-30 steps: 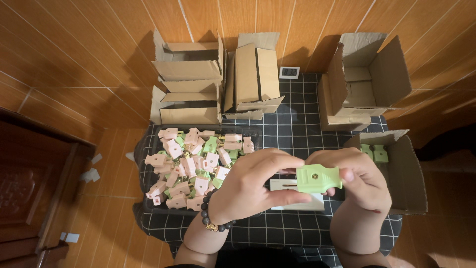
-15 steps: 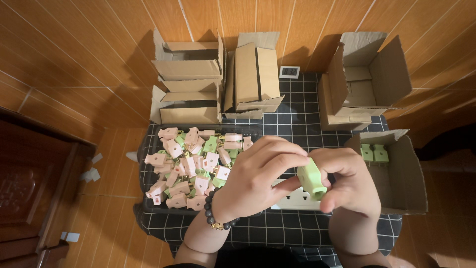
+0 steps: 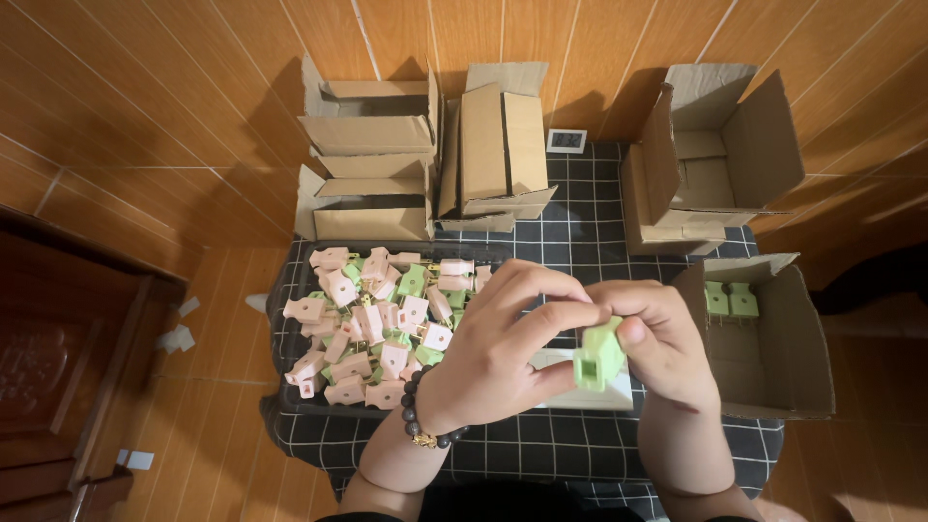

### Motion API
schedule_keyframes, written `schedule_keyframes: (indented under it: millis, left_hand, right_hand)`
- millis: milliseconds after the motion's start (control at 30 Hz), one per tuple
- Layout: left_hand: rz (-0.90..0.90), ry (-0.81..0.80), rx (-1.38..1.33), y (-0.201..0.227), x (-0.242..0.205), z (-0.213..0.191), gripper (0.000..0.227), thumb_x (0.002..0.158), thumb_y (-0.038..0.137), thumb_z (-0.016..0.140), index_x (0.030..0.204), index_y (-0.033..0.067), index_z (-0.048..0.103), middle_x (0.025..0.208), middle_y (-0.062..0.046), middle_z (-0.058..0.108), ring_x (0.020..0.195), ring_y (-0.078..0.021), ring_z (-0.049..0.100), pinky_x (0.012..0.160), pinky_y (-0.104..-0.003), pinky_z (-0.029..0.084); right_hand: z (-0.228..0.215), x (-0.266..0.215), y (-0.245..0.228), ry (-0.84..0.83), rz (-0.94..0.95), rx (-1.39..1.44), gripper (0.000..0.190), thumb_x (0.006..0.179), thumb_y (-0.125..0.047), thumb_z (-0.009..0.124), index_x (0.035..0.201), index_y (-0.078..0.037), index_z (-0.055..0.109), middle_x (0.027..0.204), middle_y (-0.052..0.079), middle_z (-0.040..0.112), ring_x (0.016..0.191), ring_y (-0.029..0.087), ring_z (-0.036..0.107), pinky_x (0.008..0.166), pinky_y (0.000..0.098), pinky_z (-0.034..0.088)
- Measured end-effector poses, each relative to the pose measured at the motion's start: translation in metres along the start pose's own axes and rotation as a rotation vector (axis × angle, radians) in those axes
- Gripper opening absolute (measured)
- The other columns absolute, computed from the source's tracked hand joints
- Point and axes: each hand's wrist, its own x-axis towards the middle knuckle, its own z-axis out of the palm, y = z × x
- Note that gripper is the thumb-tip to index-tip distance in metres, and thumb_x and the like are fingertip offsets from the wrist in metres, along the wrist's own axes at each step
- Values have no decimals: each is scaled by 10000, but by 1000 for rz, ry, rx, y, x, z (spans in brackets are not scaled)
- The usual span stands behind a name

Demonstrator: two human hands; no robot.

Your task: The person picks up green plastic plug housings and white internal components from a tray, inserts the internal parts into the housings by hand, and places the assembled adapters into a cardboard box.

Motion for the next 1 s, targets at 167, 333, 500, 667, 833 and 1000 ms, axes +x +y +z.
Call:
schedule_keyframes:
  millis: [167,333,500,667,833,1000]
  left_hand:
    - [34,25,-62,1,-3,-5,368,1008,283,769,1276,77,622,1133,-102,637,988,-232,660,889,-343,580]
    - [40,31,-109,0,0,-9,322,1010,192,770,1253,34,628,1169,-127,685,1034,-263,721,910,-365,627]
    - [32,41,-124,1,2,-9,300,1007,193,755,1225,24,637,1157,-136,722,1056,-289,751,938,-383,645]
    - [-16,51,-70,3,1,-8,383,930,312,784,1132,11,658,966,-107,748,856,-251,740,774,-354,609]
    - [-104,-50,-101,2,-8,-6,418,1008,284,753,1333,85,581,1033,-56,721,877,-176,678,825,-308,556]
    - [-108,-63,-82,3,-23,1,468,1002,208,791,1402,82,584,1042,-65,720,894,-175,680,852,-307,597]
  right_hand:
    - [3,2,-7,168,-59,0,574,1055,-521,525,722,-67,641,641,32,593,603,141,587,597,249,467]
    - [1,-3,-4,289,-112,-93,678,1044,-625,483,684,-58,581,648,46,580,648,190,624,700,302,570]
    - [2,-3,-6,303,-173,-72,646,1040,-558,506,650,-45,549,600,66,540,560,184,540,698,325,587]
    - [9,2,-19,290,-135,-44,597,1070,-367,437,560,-59,411,532,68,440,488,181,426,557,310,455]
    - [4,-7,-20,302,-74,-206,493,1057,-328,496,658,-43,553,630,60,584,548,139,533,544,242,408]
    - [2,-24,-14,288,-22,-326,493,1056,-328,513,614,-112,536,570,-39,497,511,58,400,491,219,277]
